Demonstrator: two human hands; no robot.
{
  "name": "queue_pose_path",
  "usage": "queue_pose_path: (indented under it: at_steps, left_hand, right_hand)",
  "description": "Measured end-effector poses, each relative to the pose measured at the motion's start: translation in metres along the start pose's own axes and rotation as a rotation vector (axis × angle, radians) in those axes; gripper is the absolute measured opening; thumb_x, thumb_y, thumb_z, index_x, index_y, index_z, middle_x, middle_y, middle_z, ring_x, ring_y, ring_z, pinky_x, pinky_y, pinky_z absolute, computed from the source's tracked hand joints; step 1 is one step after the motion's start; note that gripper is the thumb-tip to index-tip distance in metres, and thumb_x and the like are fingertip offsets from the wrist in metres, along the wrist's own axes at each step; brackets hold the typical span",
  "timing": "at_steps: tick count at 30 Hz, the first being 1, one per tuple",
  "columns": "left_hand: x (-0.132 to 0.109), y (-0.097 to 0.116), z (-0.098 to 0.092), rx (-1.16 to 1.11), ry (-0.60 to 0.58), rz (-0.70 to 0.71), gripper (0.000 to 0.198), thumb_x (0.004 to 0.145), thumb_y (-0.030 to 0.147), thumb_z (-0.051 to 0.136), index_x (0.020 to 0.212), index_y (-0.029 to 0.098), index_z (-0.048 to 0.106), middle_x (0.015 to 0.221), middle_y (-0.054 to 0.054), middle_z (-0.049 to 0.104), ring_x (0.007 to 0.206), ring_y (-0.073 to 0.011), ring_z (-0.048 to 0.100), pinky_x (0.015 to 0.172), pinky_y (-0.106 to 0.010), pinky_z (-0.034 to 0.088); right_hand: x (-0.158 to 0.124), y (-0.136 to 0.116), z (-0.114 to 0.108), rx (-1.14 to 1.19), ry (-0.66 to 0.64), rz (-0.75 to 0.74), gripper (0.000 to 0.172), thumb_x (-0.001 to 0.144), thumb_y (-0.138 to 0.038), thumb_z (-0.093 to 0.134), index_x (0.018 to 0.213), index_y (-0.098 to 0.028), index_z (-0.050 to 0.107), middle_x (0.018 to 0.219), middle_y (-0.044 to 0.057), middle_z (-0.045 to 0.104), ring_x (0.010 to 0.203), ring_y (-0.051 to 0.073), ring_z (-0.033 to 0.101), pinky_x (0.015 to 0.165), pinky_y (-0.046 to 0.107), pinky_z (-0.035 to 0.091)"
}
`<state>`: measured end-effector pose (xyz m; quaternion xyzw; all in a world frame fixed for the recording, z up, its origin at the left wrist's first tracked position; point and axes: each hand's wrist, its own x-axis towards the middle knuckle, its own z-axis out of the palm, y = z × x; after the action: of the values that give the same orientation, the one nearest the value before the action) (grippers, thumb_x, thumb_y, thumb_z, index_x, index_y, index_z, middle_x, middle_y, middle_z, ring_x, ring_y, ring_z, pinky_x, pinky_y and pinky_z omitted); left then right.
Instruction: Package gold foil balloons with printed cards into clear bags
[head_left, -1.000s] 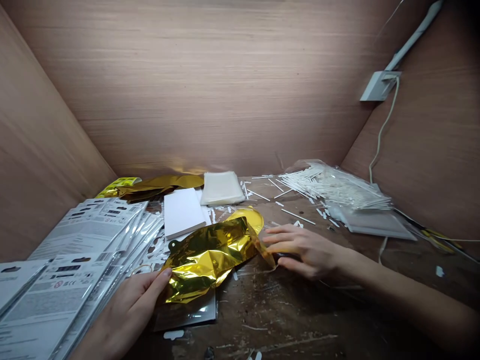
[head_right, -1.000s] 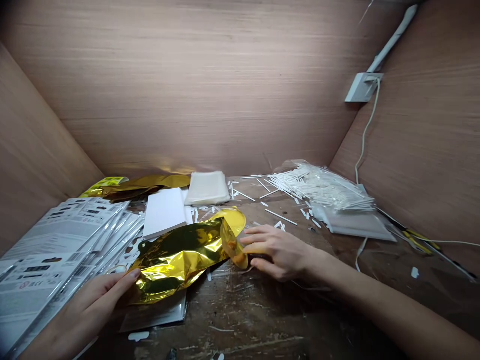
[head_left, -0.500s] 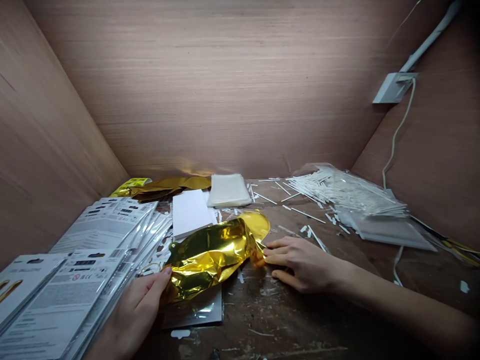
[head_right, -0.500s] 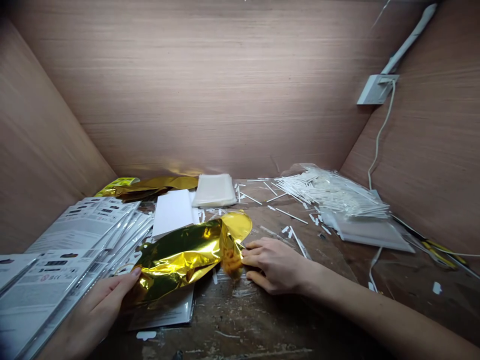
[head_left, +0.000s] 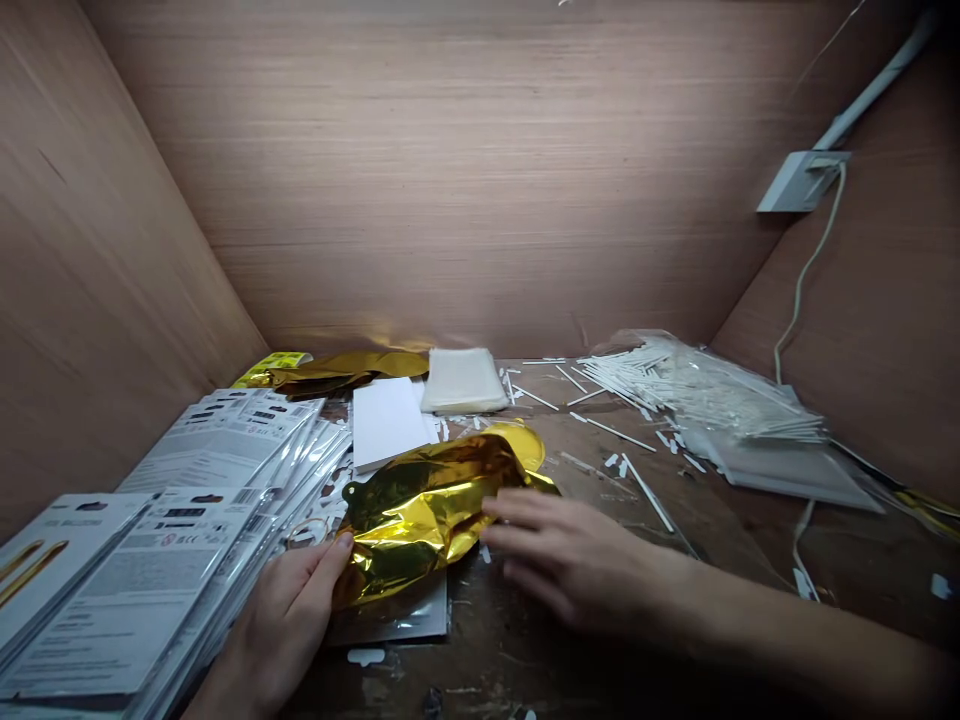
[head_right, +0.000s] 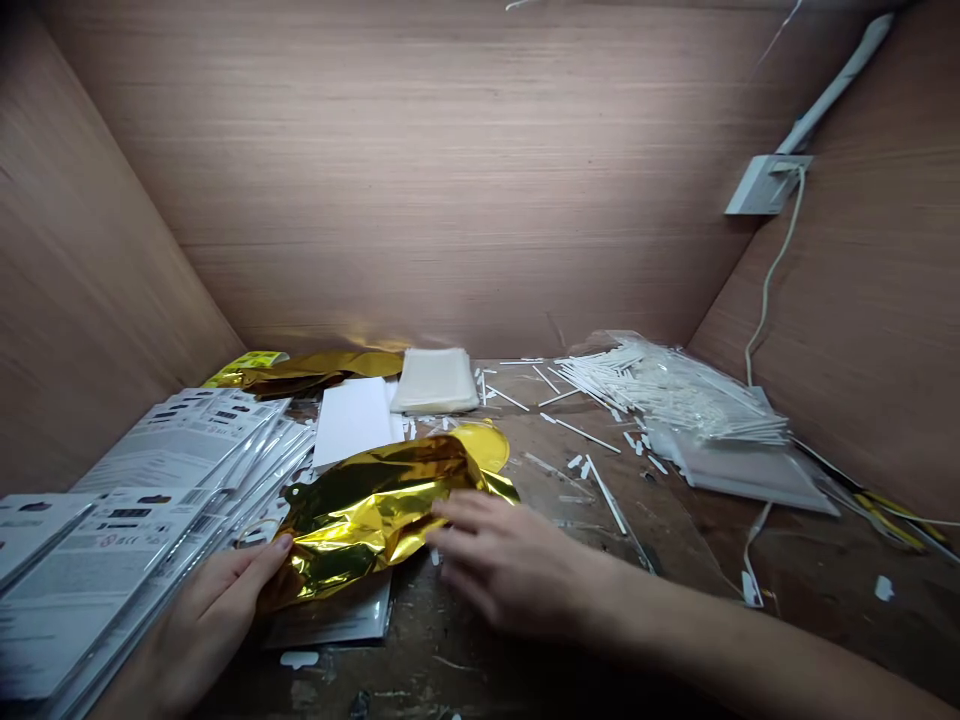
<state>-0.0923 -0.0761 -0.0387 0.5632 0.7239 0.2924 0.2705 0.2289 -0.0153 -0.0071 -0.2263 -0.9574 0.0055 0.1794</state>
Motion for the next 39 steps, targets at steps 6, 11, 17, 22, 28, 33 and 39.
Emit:
queue_pose_path:
  at_steps: [6, 11, 17, 22, 28, 33, 39]
  left_hand:
    - [-0.006, 0.01, 0.0, 0.156, -0.042, 0.138, 0.054, 0.097, 0.062, 0.032, 0.06, 0.023, 0.032, 0.057, 0.002, 0.044, 0.057, -0.0165, 0.044, 0.054, -0.029, 0.031]
    - [-0.011, 0.014, 0.004, 0.238, -0.047, 0.399, 0.051, 0.1, 0.046, 0.039, 0.057, 0.021, 0.052, 0.073, -0.002, 0.063, 0.065, -0.0157, 0.062, 0.059, -0.025, 0.047]
    - [-0.025, -0.02, -0.011, 0.403, 0.152, 0.793, 0.014, 0.087, 0.031, 0.061, 0.078, 0.023, 0.068, 0.108, -0.006, 0.075, 0.095, -0.0222, 0.074, 0.073, -0.025, 0.059]
    - [-0.028, 0.008, -0.025, 0.537, 0.215, 0.789, 0.02, 0.088, 0.035, 0.063, 0.074, 0.022, 0.06, 0.11, -0.008, 0.072, 0.101, -0.0235, 0.072, 0.074, -0.027, 0.06]
    - [-0.025, 0.055, 0.02, 0.739, 0.138, 1.019, 0.074, 0.082, 0.052, 0.07, 0.142, 0.012, 0.053, 0.147, -0.017, 0.057, 0.137, -0.037, 0.053, 0.112, -0.052, 0.046]
    - [-0.026, 0.026, 0.055, 0.856, 0.089, 1.058, 0.035, 0.093, 0.024, 0.059, 0.123, 0.006, 0.066, 0.123, -0.018, 0.074, 0.114, -0.0299, 0.071, 0.096, -0.04, 0.059]
    - [-0.032, 0.01, 0.061, 0.957, 0.144, 1.178, 0.04, 0.096, 0.014, 0.045, 0.128, -0.003, 0.06, 0.126, -0.027, 0.069, 0.116, -0.0348, 0.069, 0.096, -0.044, 0.058]
  right_hand:
    - [0.028, 0.083, 0.025, -0.233, -0.068, 0.234, 0.046, 0.105, -0.04, 0.043, 0.144, -0.02, 0.056, 0.152, 0.016, 0.051, 0.144, 0.035, 0.041, 0.12, 0.06, 0.025]
    - [0.038, 0.104, 0.038, -0.249, -0.173, 0.211, 0.045, 0.107, -0.042, 0.035, 0.147, -0.03, 0.053, 0.155, 0.012, 0.047, 0.144, 0.036, 0.036, 0.114, 0.061, 0.026]
    - [0.049, 0.11, 0.041, -0.195, -0.236, 0.115, 0.047, 0.108, -0.046, 0.03, 0.151, -0.037, 0.047, 0.164, 0.011, 0.034, 0.144, 0.038, 0.032, 0.109, 0.059, 0.028]
    - [0.048, 0.11, 0.045, -0.161, -0.268, 0.128, 0.05, 0.108, -0.046, 0.026, 0.155, -0.038, 0.041, 0.166, 0.012, 0.029, 0.146, 0.039, 0.03, 0.109, 0.06, 0.028]
    - [0.048, 0.106, 0.046, -0.149, -0.285, 0.128, 0.051, 0.108, -0.046, 0.025, 0.155, -0.037, 0.04, 0.165, 0.013, 0.031, 0.147, 0.039, 0.031, 0.109, 0.061, 0.028]
    - [0.046, 0.108, 0.043, -0.134, -0.31, 0.146, 0.052, 0.108, -0.048, 0.023, 0.156, -0.036, 0.039, 0.166, 0.011, 0.031, 0.146, 0.039, 0.031, 0.109, 0.062, 0.026]
    - [0.043, 0.108, 0.045, -0.161, -0.27, 0.146, 0.05, 0.108, -0.045, 0.026, 0.154, -0.035, 0.044, 0.164, 0.01, 0.035, 0.148, 0.038, 0.03, 0.111, 0.062, 0.026]
